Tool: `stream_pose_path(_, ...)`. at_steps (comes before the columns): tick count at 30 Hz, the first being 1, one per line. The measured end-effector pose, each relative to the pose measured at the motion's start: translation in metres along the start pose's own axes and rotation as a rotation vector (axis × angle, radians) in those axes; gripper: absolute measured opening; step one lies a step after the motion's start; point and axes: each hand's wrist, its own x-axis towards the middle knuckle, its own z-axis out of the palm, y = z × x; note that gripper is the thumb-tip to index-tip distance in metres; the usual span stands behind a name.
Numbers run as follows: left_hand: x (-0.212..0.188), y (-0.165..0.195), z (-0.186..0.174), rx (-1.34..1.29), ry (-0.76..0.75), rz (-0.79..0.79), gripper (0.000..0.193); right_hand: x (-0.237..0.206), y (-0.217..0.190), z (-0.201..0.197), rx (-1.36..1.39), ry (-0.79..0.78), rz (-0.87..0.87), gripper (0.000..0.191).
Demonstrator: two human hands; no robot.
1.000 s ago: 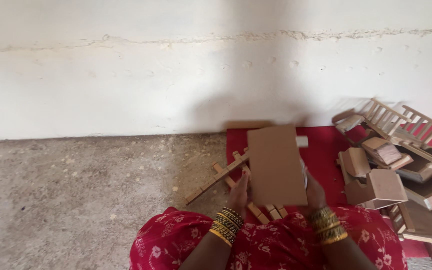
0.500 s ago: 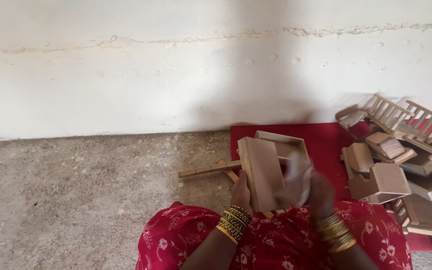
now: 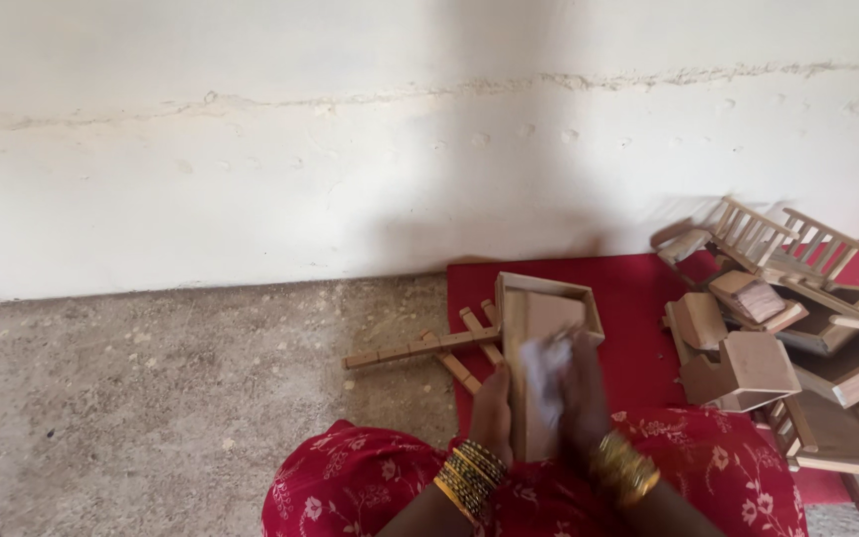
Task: The person sits on the floor and wipes small wooden toy furniture pieces, including a chair, boxes, and a cart-like frame, one at a time with a cloth, setting each cleaned piece back on the red mat.
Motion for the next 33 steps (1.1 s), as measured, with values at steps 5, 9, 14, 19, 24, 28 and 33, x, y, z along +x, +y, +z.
stream_pose_path(5,-0.004,0.006,0.001,-0.042,0.073,-0.054,0.055,-0.04,0.031,0.02,-0.765,-0.047,-0.895,0.054)
stream_pose_path(9,-0.005,-0.01,0.002,0.402,0.059,0.274,0.068,-0.019,0.004,0.027,-0.829,0.093,-0.998,0.045)
stream_pose_path(14,-0.017,-0.01,0.003,1.198,0.099,0.443,0.071,0.029,-0.039,-0.004,-0.96,0.495,-0.985,0.033)
stream_pose_path(19,-0.033,0.016,0.013,1.177,-0.03,0.545,0.061,0.056,-0.04,-0.073,-0.686,0.196,-0.148,0.033)
stream_pose_path(24,-0.025,0.024,0.001,1.384,-0.14,0.892,0.056,0.031,-0.005,-0.1,0.355,-0.014,-0.009,0.04)
stream_pose_path(28,-0.003,0.015,-0.008,1.186,0.17,1.265,0.052,-0.005,0.021,-0.098,0.562,-0.313,0.089,0.046)
stream_pose_path(33,0.008,0.018,-0.005,-0.189,-0.061,0.428,0.026,-0.02,0.034,-0.09,0.575,-0.269,0.083,0.043)
